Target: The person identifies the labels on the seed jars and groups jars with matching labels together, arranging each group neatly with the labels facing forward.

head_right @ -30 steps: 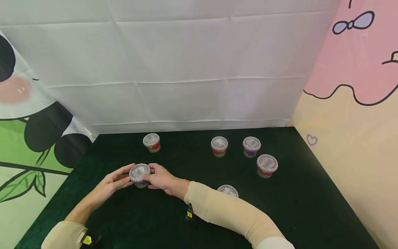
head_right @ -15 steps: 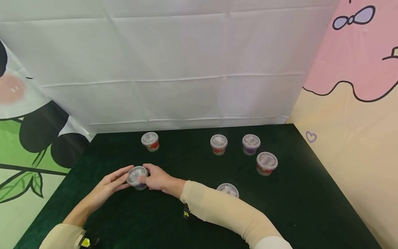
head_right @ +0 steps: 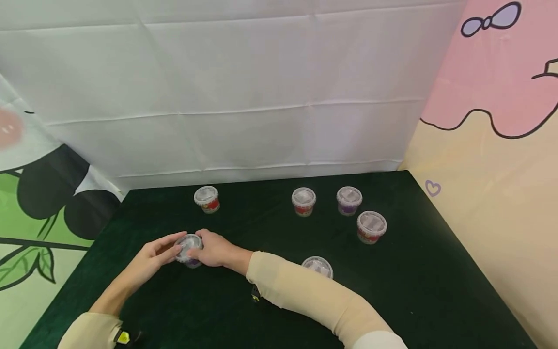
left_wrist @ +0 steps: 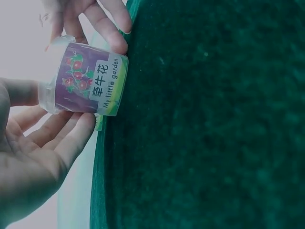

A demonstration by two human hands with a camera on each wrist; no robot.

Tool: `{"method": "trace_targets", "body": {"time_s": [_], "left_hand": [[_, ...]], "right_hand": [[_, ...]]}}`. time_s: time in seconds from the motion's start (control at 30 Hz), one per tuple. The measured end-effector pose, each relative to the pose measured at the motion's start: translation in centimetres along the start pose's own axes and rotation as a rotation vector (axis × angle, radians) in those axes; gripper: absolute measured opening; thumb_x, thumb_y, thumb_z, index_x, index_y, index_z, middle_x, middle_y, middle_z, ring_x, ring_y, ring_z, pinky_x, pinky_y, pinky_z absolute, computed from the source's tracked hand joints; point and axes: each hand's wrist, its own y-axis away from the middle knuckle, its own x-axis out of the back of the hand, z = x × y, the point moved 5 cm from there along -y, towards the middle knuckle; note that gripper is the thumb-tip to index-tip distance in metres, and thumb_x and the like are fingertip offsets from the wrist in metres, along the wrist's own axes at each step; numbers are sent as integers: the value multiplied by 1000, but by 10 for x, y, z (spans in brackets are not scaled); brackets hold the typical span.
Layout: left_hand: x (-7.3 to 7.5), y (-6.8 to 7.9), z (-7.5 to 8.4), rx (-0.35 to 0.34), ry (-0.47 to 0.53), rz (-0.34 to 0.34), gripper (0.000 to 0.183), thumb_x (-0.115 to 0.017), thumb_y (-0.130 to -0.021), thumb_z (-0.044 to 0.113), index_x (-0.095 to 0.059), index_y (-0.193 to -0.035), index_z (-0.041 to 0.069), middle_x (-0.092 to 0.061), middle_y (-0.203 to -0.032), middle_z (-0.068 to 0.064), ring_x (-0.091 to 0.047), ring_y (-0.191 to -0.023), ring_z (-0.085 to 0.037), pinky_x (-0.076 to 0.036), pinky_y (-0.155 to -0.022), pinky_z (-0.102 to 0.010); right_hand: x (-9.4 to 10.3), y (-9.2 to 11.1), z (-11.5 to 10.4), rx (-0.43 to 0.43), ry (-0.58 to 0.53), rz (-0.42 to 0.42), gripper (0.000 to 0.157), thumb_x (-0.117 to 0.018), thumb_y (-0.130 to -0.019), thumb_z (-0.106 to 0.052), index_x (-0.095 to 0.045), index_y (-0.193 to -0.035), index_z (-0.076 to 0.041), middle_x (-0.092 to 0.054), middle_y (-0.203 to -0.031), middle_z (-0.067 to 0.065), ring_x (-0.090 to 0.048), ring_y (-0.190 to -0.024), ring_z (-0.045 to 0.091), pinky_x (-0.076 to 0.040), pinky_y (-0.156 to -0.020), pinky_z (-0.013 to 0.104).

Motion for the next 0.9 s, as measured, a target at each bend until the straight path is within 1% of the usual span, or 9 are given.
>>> {"method": "trace_targets", "body": {"time_s": [0.1, 0.23, 0.47, 0.7, 0.9], "left_hand": [[0, -1, 0, 3, 11, -4, 48, -50, -109, 20, -41, -151, -2, -48, -143, -28, -59, -117, -10, -52, -94, -22], [0, -3, 1, 11, 17, -12, 48, -49, -109, 20, -41, -151, -1, -48, -143, -29, -60, -118, -16, -53, -93, -25], [1, 0, 0, 14, 10, -8, 48, -49, -109, 19, -41, -150, -3, -49, -140, -30, -61, -114, -10, -54, -92, -27], [1, 0, 1, 22, 5, -6, 48, -49, -109, 19, -41, -150, -3, -50, -139, -30, -62, -115, -16, -55, -92, -28], [1, -2, 3, 13, 10, -12, 47, -49, -109, 18, -40, -150, -2, -50, -139, -29, -61, -113, -10, -55, -92, -26]], "right_hand": [[0, -1, -1, -4, 41, 2, 60, -61, -103, -34, -39, -154, -14, -53, -143, 6, -57, -121, 17, -49, -100, 34], [1, -1, -1, -2, 51, -1, 60, -61, -102, -34, -38, -154, -14, -53, -143, 7, -58, -121, 17, -50, -99, 33], [-2, 1, -5, 13, 104, 8, 61, -62, -102, -35, -39, -154, -13, -53, -142, 7, -58, -120, 16, -50, -98, 32], [-3, 1, -5, 26, 124, 15, 61, -60, -102, -36, -38, -154, -11, -53, -143, 8, -58, -120, 16, -50, -98, 31], [-1, 1, -4, 34, 130, 16, 61, -60, -103, -36, -38, -154, -11, -53, -143, 8, -58, -120, 15, -50, -98, 31]]}}
